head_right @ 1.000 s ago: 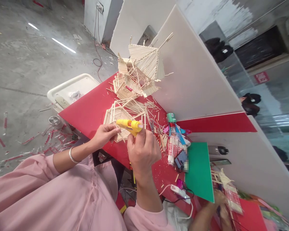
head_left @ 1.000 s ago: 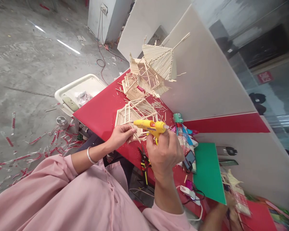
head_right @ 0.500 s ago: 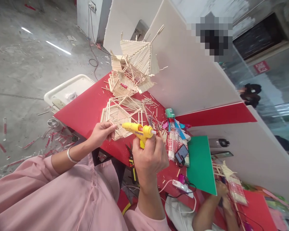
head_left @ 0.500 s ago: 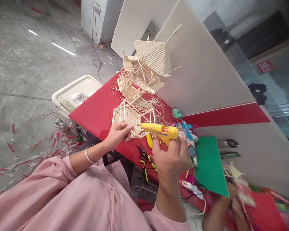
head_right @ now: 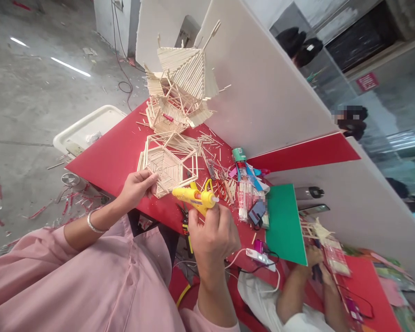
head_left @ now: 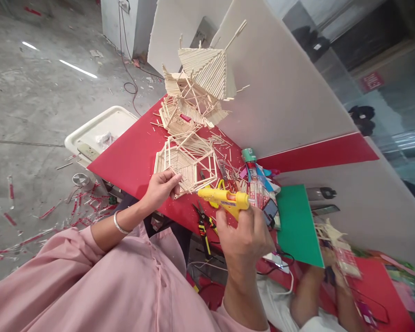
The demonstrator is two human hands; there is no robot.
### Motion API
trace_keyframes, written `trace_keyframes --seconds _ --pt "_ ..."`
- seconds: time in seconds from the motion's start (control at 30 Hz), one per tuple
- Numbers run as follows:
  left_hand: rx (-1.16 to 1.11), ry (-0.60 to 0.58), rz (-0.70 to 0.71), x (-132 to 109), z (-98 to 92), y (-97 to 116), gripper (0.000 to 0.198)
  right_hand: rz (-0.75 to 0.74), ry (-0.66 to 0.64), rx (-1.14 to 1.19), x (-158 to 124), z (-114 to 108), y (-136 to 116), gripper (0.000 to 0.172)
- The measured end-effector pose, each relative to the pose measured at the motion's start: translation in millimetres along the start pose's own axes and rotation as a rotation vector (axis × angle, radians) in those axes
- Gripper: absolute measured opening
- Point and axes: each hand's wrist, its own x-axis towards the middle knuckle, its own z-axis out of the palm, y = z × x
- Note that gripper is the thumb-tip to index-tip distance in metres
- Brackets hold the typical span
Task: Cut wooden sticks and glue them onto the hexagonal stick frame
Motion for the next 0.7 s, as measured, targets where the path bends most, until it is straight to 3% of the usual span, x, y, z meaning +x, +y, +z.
trace_keyframes --seconds 0.37,0.7 --pt "0.014 -0.007 0.018 -1 1.2 5 0.053 -0.244 -0.078 -0.021 18 -14 2 0.041" --pt "-0.014 0.004 -0.002 1 2.3 0 0.046 -0.406 -0.119 -0.027 44 -21 2 0.034"
